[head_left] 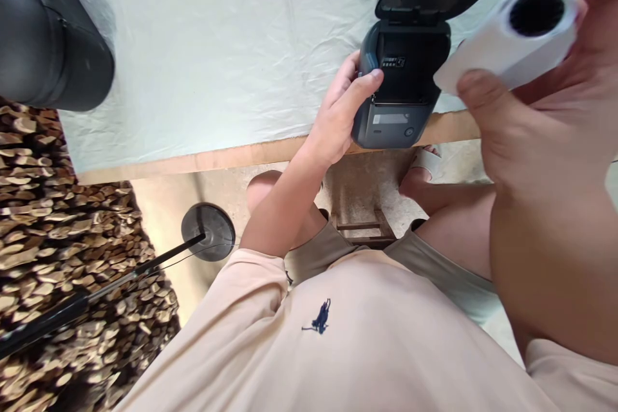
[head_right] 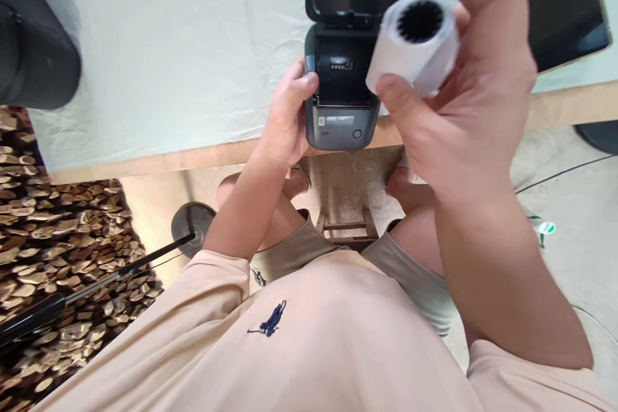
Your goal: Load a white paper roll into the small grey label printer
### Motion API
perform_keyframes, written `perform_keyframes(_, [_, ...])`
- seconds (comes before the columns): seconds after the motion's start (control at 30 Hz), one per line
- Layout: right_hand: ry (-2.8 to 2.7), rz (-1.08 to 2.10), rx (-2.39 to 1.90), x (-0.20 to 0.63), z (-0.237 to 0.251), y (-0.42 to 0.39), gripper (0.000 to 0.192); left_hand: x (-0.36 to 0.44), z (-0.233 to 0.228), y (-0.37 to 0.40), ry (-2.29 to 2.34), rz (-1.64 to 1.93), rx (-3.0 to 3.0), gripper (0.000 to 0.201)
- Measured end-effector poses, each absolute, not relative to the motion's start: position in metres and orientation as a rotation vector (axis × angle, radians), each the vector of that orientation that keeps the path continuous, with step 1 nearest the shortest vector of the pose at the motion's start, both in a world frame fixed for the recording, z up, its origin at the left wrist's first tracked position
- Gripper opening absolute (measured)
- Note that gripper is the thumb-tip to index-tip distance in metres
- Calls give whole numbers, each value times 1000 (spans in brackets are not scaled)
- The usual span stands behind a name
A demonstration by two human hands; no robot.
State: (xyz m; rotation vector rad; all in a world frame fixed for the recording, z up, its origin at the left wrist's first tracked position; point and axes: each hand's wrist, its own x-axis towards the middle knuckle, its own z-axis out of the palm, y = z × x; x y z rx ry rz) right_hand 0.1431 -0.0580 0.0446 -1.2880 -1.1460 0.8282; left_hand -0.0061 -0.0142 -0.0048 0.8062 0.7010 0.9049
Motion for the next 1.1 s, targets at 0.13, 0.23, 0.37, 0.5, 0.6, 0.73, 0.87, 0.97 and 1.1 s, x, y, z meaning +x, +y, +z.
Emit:
perform_keyframes(0.13, [-1736,390,-1624,148,45,-53,35,-6,-4,-14,746,902,876,17])
perform_keyframes(0.23, [-1992,292,-1774,148,47,-46,19,-5,-2,-13,764,898,842,22])
perform_keyframes(0.37, [-2082,309,-1881,140,50,-34,22,-4,0,-14,712,952,680,19])
perform_keyframes(0.5, [-2117,333,-1965,134,52,-27,26,-6,-1,-14,688,947,726,18])
perform_keyframes(0.6, [-2108,306,-1970,134,51,-29,28,-6,-2,-14,692,953,785,13])
perform_keyframes(0.73, [-2111,247,-1908,137,41,-39,30,-6,-1,-14,657,945,779,9])
perform_keyframes(0.87, [-2105,241,-1675,139,30,-52,21,-7,1,-14,643,920,777,6])
perform_keyframes(0.97, [-2090,265,-1562,140,28,-58,16,-8,0,-14,658,901,801,14])
perform_keyframes(1.1, [-1860,368,-1499,140,34,-60,16,-9,-3,-14,674,875,827,30])
